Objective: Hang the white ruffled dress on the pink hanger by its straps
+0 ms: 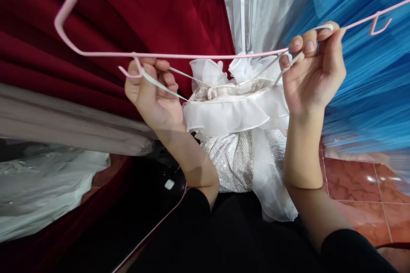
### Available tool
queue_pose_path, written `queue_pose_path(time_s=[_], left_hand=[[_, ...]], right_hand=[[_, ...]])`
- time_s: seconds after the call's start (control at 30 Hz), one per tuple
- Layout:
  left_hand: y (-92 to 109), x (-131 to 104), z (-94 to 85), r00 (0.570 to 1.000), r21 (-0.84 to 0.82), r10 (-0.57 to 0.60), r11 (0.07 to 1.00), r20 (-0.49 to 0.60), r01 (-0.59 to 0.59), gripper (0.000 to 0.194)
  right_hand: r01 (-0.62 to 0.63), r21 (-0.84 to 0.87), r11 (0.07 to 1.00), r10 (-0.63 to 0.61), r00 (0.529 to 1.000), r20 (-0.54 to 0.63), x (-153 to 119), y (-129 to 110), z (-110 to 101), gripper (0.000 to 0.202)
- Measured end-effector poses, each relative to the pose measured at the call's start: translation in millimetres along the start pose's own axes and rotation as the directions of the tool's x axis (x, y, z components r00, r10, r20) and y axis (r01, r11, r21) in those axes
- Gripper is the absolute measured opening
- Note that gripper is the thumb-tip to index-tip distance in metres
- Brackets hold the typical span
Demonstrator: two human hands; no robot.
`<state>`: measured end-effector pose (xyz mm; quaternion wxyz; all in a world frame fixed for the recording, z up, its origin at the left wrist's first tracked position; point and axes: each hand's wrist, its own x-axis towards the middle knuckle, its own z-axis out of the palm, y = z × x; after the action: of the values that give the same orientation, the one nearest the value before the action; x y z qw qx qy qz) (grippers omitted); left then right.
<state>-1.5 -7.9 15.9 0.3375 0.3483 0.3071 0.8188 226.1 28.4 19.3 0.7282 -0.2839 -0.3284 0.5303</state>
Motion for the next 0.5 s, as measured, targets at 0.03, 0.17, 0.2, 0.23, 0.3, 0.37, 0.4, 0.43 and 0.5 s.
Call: queue_pose_path(time_s=[0.03,0.17,0.2,0.23,0.3,0.37,0.4,0.43,0.5], left_hand=[[-0.8,0.4,-2.0,1.000,-0.015,-0.009,1.000,-0.009,0.008,0.017],[-2.5,4.4,-16.0,0.992,-0.035,-0.044,0.999,-0.116,0.040,0.015],[-1.9,4.8,-19.2,0.988,-0.047,-0.054,0.998,-0.144,0.047,0.015],[-0.9,4.9,-21.6,0.985,-0.058,-0.059,0.997,-0.160,0.051,0.014],[1.8,4.2,-22.9,0.988,-0.054,-0.038,0.998,-0.148,0.030,0.012],[4.2,3.4,-19.7,0.996,-0.006,0.005,1.000,-0.094,-0.005,0.012],[5.0,3.3,-16.8,0.997,0.035,0.020,0.999,-0.075,-0.017,0.012],[5.3,3.5,-13.5,0.997,0.080,0.022,0.997,-0.069,-0.017,0.012],[4.6,4.6,-6.8,0.994,0.157,0.003,0.988,-0.105,0.013,0.011]], right_hand=[[0.005,0.003,1.000,-0.005,1.000,0.011,0.0,0.0,0.0,0.025],[0.042,0.059,0.997,-0.045,0.997,0.059,3.3,0.0,-2.6,0.028],[0.044,0.052,0.998,-0.046,0.998,0.047,4.9,-0.5,-4.0,0.028],[0.041,0.035,0.999,-0.042,0.999,0.027,6.5,-1.1,-5.5,0.028],[0.035,-0.001,0.999,-0.035,0.999,-0.007,8.9,-2.8,-8.1,0.025],[0.042,-0.013,0.999,-0.042,0.999,0.003,9.6,-4.2,-9.0,0.023],[0.051,-0.015,0.999,-0.051,0.999,0.019,9.1,-4.7,-8.4,0.022],[0.061,-0.015,0.998,-0.061,0.998,0.032,8.1,-5.0,-7.3,0.023],[0.077,-0.014,0.997,-0.076,0.996,0.046,5.2,-4.9,-3.8,0.027]])
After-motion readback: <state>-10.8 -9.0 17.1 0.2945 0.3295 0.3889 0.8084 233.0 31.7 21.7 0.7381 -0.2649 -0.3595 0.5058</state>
